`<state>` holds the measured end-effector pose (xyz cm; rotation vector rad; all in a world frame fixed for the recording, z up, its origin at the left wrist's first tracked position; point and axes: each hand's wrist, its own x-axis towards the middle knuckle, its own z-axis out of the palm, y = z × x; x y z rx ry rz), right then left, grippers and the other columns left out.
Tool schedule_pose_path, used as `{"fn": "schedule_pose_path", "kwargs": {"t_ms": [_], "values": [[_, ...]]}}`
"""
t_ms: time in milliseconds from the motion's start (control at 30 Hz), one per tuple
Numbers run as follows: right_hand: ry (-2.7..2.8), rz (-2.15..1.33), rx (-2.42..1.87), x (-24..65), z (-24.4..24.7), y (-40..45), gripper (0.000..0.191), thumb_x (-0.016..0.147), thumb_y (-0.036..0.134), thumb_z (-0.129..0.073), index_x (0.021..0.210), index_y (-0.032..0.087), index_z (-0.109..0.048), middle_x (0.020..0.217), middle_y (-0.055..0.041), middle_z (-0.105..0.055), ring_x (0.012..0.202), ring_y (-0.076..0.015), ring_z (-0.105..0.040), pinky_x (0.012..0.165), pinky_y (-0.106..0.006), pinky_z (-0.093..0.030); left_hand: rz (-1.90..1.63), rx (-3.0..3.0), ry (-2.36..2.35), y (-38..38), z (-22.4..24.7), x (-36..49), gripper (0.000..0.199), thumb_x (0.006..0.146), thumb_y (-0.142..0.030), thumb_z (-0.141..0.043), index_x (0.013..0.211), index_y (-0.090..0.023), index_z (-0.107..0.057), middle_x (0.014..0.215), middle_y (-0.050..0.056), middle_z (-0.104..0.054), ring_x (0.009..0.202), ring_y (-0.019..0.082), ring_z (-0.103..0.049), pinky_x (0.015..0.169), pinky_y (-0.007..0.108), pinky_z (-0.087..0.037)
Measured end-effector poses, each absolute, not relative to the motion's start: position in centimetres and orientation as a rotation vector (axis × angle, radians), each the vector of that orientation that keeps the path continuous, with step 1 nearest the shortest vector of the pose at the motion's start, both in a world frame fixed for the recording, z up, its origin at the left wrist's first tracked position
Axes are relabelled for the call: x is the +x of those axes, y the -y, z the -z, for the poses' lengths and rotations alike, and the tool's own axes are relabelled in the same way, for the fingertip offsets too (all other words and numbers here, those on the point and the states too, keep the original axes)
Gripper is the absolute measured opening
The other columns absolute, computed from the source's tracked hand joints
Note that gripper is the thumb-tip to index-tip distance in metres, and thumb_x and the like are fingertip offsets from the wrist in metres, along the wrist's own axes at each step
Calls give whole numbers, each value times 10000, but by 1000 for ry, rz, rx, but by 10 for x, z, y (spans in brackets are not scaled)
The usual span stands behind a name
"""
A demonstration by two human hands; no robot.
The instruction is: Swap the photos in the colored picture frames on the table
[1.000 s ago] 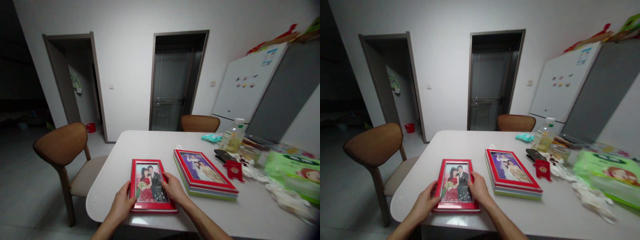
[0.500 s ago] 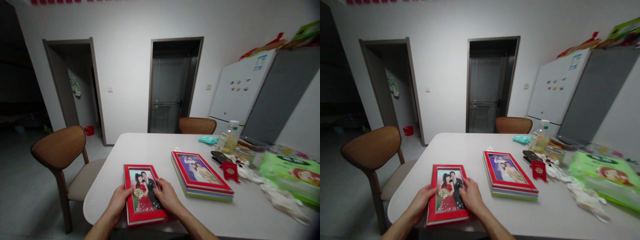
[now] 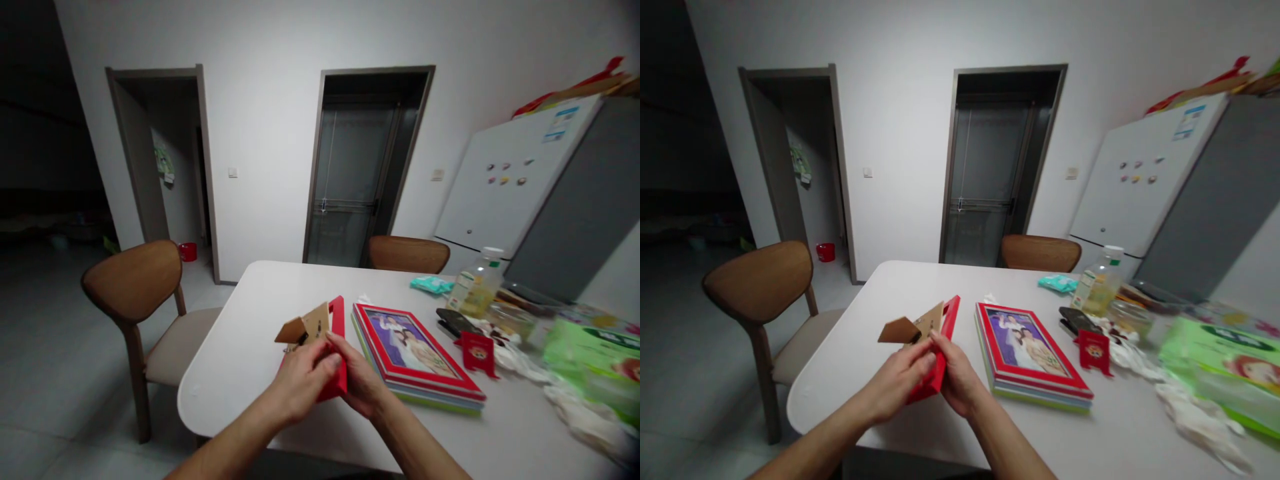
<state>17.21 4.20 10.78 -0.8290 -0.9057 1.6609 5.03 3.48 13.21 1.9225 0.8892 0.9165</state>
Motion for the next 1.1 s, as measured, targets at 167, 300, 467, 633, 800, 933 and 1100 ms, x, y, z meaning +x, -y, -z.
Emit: {"fn": "schedule_pose_path", "kwargs": {"t_ms": [167,300,467,633,800,933,1100], "values": [[878,-1602,-937,194,-70,-45,292,629,198,-575,916,141,-565,829,-68,-667,758,-196,-617,723,-319,-461,-550,2114,-972,-16,-108,47,450,682,-326,-571,1101,-190,-480,1099,70,-554,973,238,-515,826,318,-392],[1010,-1492,-1113,209,-50,-49,338,609,199,-601,939,141,-561,860,-72,-665,738,-191,-620,682,-299,-471,-532,2171,-915,-9,-82,31,419,663,-258,-597,1067,-207,-499,1151,53,-517,1040,212,-473,886,303,-361],[1299,-1190,-1437,224,-38,-62,303,602,297,-603,843,114,-606,814,-92,-670,732,-212,-615,657,-290,-465,-644,2204,-1074,-17,-53,7,366,699,-228,-556,1061,-194,-520,1186,75,-505,1110,213,-424,956,339,-313],[1680,-801,-1754,231,-31,-76,318,628,360,-552,816,117,-636,721,-91,-667,674,-221,-601,605,-287,-431,-723,2264,-1247,-31,-35,-6,382,676,-265,-585,1040,-158,-540,1231,135,-455,1155,268,-372,967,418,-301],[1895,-669,-1834,238,-36,-82,333,667,315,-494,906,123,-622,730,-76,-648,644,-187,-580,587,-263,-404,-723,2280,-1244,-36,-32,-10,390,677,-324,-592,1023,-148,-555,1232,147,-454,1176,282,-341,969,444,-292],[1999,-407,-1769,233,-44,-87,365,686,252,-480,1009,118,-583,924,-105,-591,779,-176,-549,718,-265,-395,-813,2222,-1231,-41,-34,-8,282,712,-303,-553,957,-165,-574,1196,122,-493,1156,245,-379,952,399,-330],[2188,-151,-1663,215,-43,-93,224,738,210,-458,863,178,-642,910,-85,-553,877,-190,-464,774,-284,-361,-721,2270,-1285,-48,-33,-3,407,641,-322,-616,1006,-155,-547,1252,137,-430,1197,266,-313,974,429,-284]]}}
